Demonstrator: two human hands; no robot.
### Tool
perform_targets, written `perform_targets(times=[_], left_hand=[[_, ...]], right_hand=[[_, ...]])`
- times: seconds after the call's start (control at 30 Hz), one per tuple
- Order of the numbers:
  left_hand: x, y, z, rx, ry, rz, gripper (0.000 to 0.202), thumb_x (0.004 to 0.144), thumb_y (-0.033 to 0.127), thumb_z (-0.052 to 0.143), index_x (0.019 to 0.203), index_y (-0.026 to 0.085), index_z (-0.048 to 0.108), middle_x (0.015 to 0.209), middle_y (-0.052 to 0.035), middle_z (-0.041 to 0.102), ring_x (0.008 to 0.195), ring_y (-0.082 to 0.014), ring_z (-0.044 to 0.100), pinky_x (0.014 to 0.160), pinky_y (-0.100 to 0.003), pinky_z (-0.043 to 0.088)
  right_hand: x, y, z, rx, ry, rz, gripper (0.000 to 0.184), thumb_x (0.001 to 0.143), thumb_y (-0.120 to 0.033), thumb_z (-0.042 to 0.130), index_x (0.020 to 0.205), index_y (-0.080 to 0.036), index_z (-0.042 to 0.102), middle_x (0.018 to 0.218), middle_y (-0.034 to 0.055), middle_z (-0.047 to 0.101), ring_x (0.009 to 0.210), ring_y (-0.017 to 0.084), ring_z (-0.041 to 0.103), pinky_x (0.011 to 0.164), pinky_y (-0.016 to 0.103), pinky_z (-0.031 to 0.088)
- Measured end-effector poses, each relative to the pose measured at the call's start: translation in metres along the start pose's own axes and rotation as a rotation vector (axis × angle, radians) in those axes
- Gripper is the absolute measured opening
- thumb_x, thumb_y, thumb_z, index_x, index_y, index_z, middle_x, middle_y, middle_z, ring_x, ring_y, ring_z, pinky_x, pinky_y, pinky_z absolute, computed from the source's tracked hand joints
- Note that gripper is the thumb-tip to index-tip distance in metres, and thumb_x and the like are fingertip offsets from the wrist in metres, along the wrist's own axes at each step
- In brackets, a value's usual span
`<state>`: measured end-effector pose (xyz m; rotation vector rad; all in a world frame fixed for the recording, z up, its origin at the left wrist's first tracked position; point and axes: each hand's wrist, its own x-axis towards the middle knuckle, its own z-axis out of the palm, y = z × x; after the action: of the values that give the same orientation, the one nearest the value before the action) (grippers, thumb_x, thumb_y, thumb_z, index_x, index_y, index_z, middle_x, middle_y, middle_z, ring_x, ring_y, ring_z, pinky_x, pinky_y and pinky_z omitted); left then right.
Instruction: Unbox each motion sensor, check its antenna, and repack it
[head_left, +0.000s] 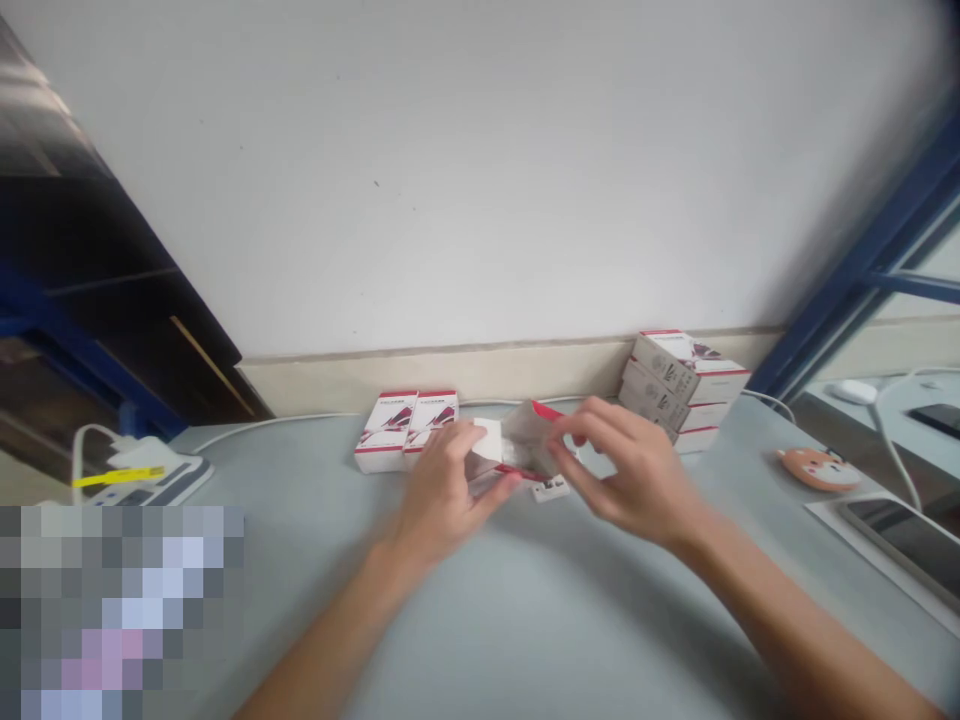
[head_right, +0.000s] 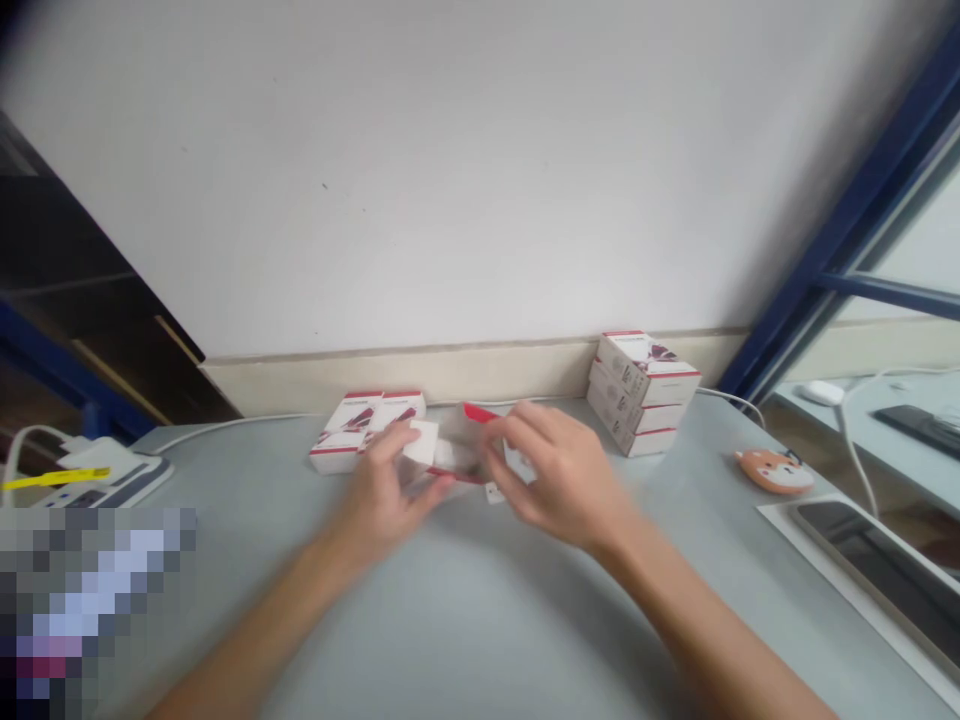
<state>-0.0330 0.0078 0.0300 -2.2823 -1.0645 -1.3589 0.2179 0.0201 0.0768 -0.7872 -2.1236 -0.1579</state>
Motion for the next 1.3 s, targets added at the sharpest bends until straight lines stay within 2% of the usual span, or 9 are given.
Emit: perform_targets(times=[0.1,0.27,0.43,0.53,0.67,0.83,1.0,1.17,1.3], left_hand=[[0.0,0.006,0.0,-0.024,-0.057,-0.037,0.044,0.103,0.042,0.062,0.139,0.026,0.04,0.107,-0.007,0.068,0.094,-0.0234,0.069,0.081,-0.037,0.057],[0.006,0.014,-0.007,-0.019,-0.182,-0.096,0.025,0.106,0.042,0.057,0.123,0.026,0.048,0.093,-0.0011,0.065,0.075,-0.0191,0.065,0.064,-0.029,0.052],[0.011,0.024,-0.009,0.069,-0.28,-0.054,0.022,0.107,0.045,0.053,0.104,0.024,0.055,0.094,-0.002,0.066,0.08,-0.02,0.067,0.07,-0.031,0.053],[0.012,0.028,-0.008,0.032,-0.31,-0.109,0.021,0.106,0.043,0.055,0.103,0.023,0.058,0.094,-0.002,0.066,0.081,-0.0199,0.067,0.073,-0.031,0.053],[0.013,0.031,-0.01,-0.082,-0.361,-0.272,0.02,0.104,0.042,0.06,0.115,0.025,0.06,0.101,-0.0024,0.069,0.09,-0.0208,0.069,0.079,-0.031,0.054],[0.018,0.034,-0.019,-0.176,-0.496,-0.482,0.04,0.103,0.045,0.06,0.141,0.036,0.052,0.129,-0.0027,0.069,0.109,-0.0235,0.07,0.087,-0.033,0.056],[0.031,0.032,-0.026,-0.188,-0.599,-0.799,0.055,0.097,0.055,0.062,0.149,0.044,0.049,0.137,-0.0055,0.067,0.092,-0.0258,0.074,0.066,-0.032,0.056],[0.037,0.03,-0.027,-0.145,-0.594,-0.789,0.063,0.093,0.054,0.068,0.152,0.048,0.046,0.132,-0.0045,0.07,0.124,-0.0338,0.067,0.093,-0.042,0.055],[0.035,0.03,-0.029,-0.205,-0.559,-0.797,0.062,0.094,0.054,0.066,0.152,0.047,0.046,0.122,-0.0025,0.072,0.113,-0.029,0.069,0.094,-0.041,0.054]], right_hand=[[0.0,-0.01,0.004,-0.15,-0.001,-0.108,0.008,0.102,-0.017,0.061,0.099,-0.022,0.066,0.083,0.0021,0.06,0.073,0.017,0.055,0.07,0.033,0.042],[-0.003,-0.004,0.013,-0.289,-0.119,-0.015,0.019,0.103,-0.015,0.058,0.098,-0.024,0.075,0.089,0.0058,0.055,0.08,0.021,0.051,0.071,0.034,0.041],[-0.007,-0.006,0.021,-0.353,-0.091,0.054,0.015,0.103,-0.023,0.063,0.101,-0.026,0.077,0.104,0.0101,0.055,0.091,0.025,0.049,0.078,0.036,0.042],[-0.008,-0.011,0.022,-0.352,-0.076,0.03,0.015,0.098,-0.016,0.066,0.096,-0.026,0.076,0.11,0.0109,0.055,0.094,0.026,0.049,0.08,0.037,0.041],[-0.01,-0.011,0.027,-0.385,-0.065,-0.019,0.02,0.095,-0.009,0.067,0.096,-0.027,0.075,0.122,0.012,0.055,0.096,0.027,0.047,0.081,0.038,0.038],[-0.014,-0.001,0.044,-0.404,-0.094,0.053,0.024,0.092,-0.009,0.07,0.073,-0.024,0.067,0.104,0.0108,0.057,0.09,0.027,0.045,0.076,0.037,0.035],[-0.013,0.006,0.048,-0.426,-0.135,-0.006,0.014,0.097,-0.011,0.065,0.092,-0.023,0.072,0.106,0.0108,0.062,0.097,0.027,0.05,0.083,0.038,0.037],[-0.013,0.022,0.037,-0.351,-0.218,0.1,0.022,0.1,-0.005,0.055,0.097,-0.023,0.067,0.1,0.0065,0.065,0.095,0.024,0.057,0.083,0.037,0.038],[-0.012,0.031,0.03,-0.078,-0.302,0.35,0.024,0.1,-0.006,0.047,0.1,-0.025,0.061,0.097,0.0008,0.07,0.081,0.019,0.06,0.071,0.033,0.038]])
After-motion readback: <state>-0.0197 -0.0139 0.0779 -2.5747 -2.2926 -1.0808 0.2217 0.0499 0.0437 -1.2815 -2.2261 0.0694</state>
